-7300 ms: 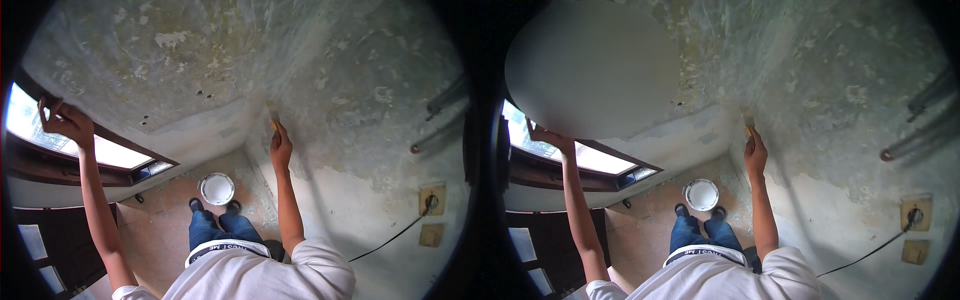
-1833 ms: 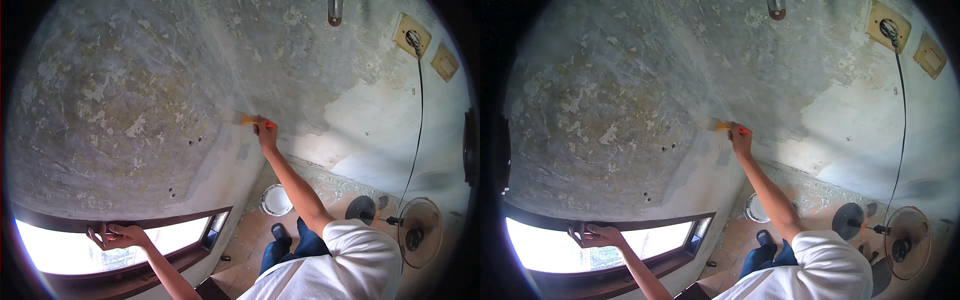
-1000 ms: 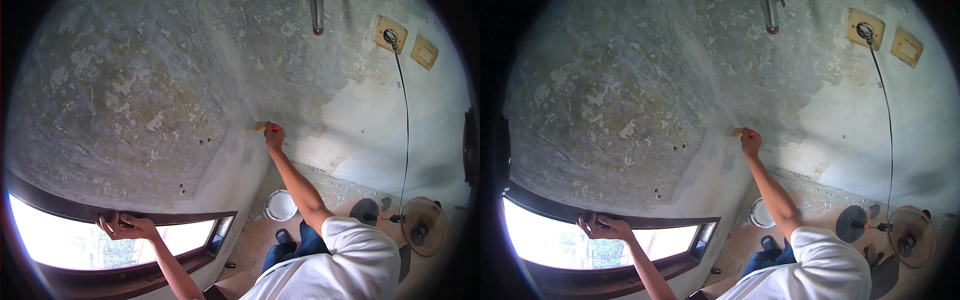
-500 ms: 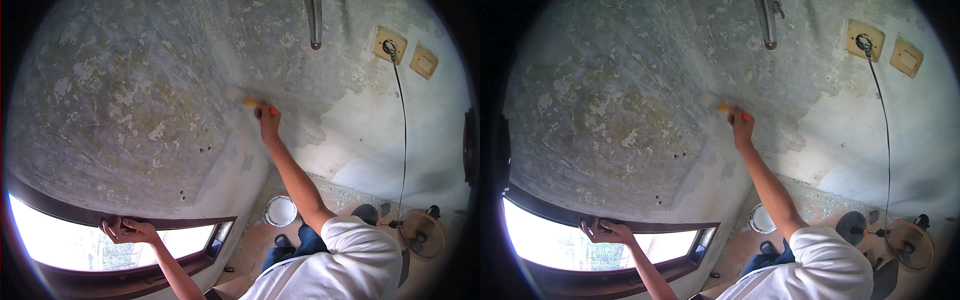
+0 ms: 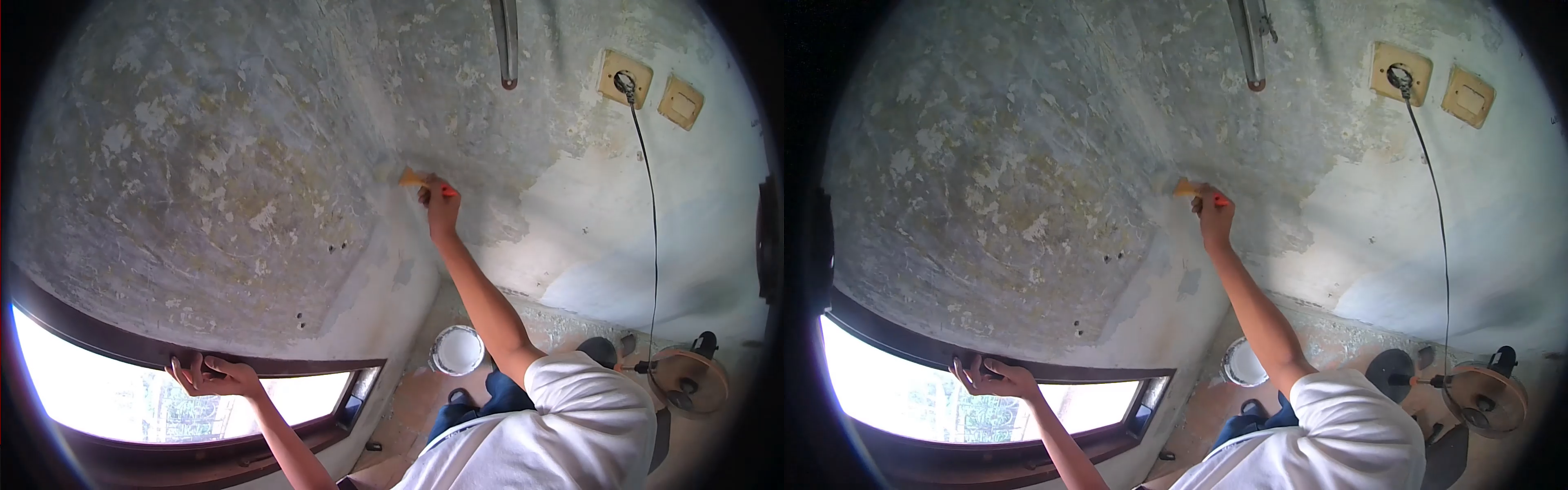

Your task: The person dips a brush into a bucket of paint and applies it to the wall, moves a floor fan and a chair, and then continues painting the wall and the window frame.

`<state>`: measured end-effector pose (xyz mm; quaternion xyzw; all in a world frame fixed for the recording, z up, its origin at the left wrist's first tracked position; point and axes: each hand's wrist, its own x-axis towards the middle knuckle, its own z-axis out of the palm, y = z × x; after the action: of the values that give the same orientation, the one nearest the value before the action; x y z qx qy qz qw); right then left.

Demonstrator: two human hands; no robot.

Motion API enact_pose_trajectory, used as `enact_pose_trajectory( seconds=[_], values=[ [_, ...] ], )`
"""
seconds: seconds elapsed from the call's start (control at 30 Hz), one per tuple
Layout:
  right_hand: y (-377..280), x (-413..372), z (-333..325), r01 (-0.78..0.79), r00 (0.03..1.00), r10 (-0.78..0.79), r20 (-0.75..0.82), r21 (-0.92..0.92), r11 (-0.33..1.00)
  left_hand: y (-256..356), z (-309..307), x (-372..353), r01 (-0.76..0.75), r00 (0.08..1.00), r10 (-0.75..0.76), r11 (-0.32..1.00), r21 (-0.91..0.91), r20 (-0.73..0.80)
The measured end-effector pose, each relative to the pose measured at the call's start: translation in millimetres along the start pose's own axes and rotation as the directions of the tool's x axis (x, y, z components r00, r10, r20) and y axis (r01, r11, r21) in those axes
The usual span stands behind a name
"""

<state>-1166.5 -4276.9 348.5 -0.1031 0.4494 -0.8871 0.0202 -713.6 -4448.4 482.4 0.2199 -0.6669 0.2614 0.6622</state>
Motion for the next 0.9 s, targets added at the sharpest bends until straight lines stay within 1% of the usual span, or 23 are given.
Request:
enact_pose_trajectory(
  seconds=[0.03, 0.07, 0.13, 0.17, 0.23, 0.3, 0.33, 0.37, 0.4, 0.47, 0.5, 0.53, 0.57, 0.6, 0.63, 0.67, 0.7, 0.73, 0.77, 0.8, 0.83, 0.87, 0.9],
  values=[
    [-3, -4, -6, -0.094, 0.995, 0.098, -0.009, 0.195, 0.976, -3, 0, -2, 0.011, 1.0, -0.011, 1.0, -0.027, 0.001],
    [-3, -12, -17, -0.112, 0.993, 0.117, -0.017, 0.183, 0.977, -5, 0, -3, 0.013, 1.0, -0.013, 1.0, -0.024, 0.025],
    [21, -24, -59, -0.16, 0.984, 0.175, -0.021, 0.308, 0.938, -3, 0, -1, -0.031, 1.0, 0.031, 0.999, -0.035, 0.0],
    [40, -39, -86, -0.235, 0.963, 0.267, -0.049, 0.34, 0.911, 1, 0, -3, 0.0, 1.0, 0.001, 0.999, -0.051, 0.015],
    [66, -81, -137, -0.428, 0.86, 0.497, -0.12, 0.361, 0.828, -2, 1, -6, -0.009, 1.0, 0.009, 0.999, -0.038, 0.025],
    [91, -128, -182, -0.576, 0.757, 0.599, -0.261, 0.169, 0.8, 3, 2, -7, 0.018, 1.0, -0.018, 0.999, -0.026, 0.012],
    [108, -152, -208, -0.627, 0.743, 0.61, -0.276, 0.031, 0.778, 7, 2, -4, 0.021, 0.999, -0.02, 0.999, -0.024, 0.035],
    [123, -174, -232, -0.67, 0.727, 0.621, -0.293, -0.106, 0.735, 11, 1, 1, -0.021, 1.0, 0.022, 0.999, -0.041, 0.018],
    [135, -195, -250, -0.684, 0.713, 0.63, -0.308, -0.11, 0.721, 14, 0, 2, -0.063, 0.998, 0.063, 0.996, -0.059, -0.001],
    [155, -230, -284, -0.617, 0.785, 0.553, -0.279, -0.415, 0.668, 25, -18, -12, 0.116, 0.993, -0.116, 0.993, -0.037, -0.015],
    [158, -243, -299, -0.614, 0.771, 0.555, -0.313, -0.599, 0.514, 46, -32, -15, 0.042, 0.992, -0.051, 0.996, 0.083, 0.112],
    [162, -256, -314, -0.631, 0.755, 0.567, -0.33, -0.6, 0.492, 68, -43, -41, 0.031, 0.987, -0.049, 0.993, 0.113, 0.155],
    [169, -268, -327, -0.541, 0.804, 0.524, -0.282, -0.713, 0.446, 90, -54, -65, 0.018, 0.979, -0.046, 0.99, 0.142, 0.197],
    [178, -276, -336, -0.438, 0.845, 0.488, -0.218, -0.806, 0.398, 103, -56, -125, 0.078, 0.985, -0.091, 0.993, 0.088, 0.149],
    [186, -282, -346, -0.427, 0.835, 0.505, -0.216, -0.834, 0.349, 128, -64, -175, 0.194, 0.941, -0.179, 0.981, -0.023, 0.289],
    [218, -297, -373, -0.378, 0.869, 0.459, -0.183, -0.845, 0.379, 153, -71, -226, 0.33, 0.869, -0.262, 0.939, -0.097, 0.42],
    [238, -307, -388, -0.354, 0.874, 0.457, -0.165, -0.86, 0.367, 175, -90, -274, 0.685, 0.619, -0.415, 0.701, -0.199, 0.667],
    [256, -316, -402, -0.328, 0.879, 0.455, -0.147, -0.877, 0.352, 198, -109, -323, 0.975, 0.2, -0.518, 0.192, -0.115, 0.831],
    [271, -321, -413, -0.188, 0.906, 0.419, -0.058, -0.942, 0.276, 221, -128, -371, 0.976, -0.183, -0.52, -0.196, 0.092, 0.834],
    [291, -324, -427, -0.211, 0.899, 0.43, -0.08, -0.94, 0.266, 224, -161, -434, 0.986, -0.124, -0.444, 0.048, 0.162, 0.887],
    [312, -328, -442, -0.164, 0.893, 0.448, -0.031, -0.951, 0.261, 220, -190, -496, 0.936, -0.09, -0.338, 0.294, 0.196, 0.937],
    [337, -333, -461, -0.118, 0.886, 0.464, 0.015, -0.96, 0.255, 235, -194, -499, 0.895, -0.305, -0.394, 0.193, 0.403, 0.867],
    [360, -335, -475, -0.123, 0.869, 0.495, -0.007, -0.972, 0.202, 243, -205, -522, 0.839, -0.414, -0.43, 0.162, 0.52, 0.802]
  ],
)
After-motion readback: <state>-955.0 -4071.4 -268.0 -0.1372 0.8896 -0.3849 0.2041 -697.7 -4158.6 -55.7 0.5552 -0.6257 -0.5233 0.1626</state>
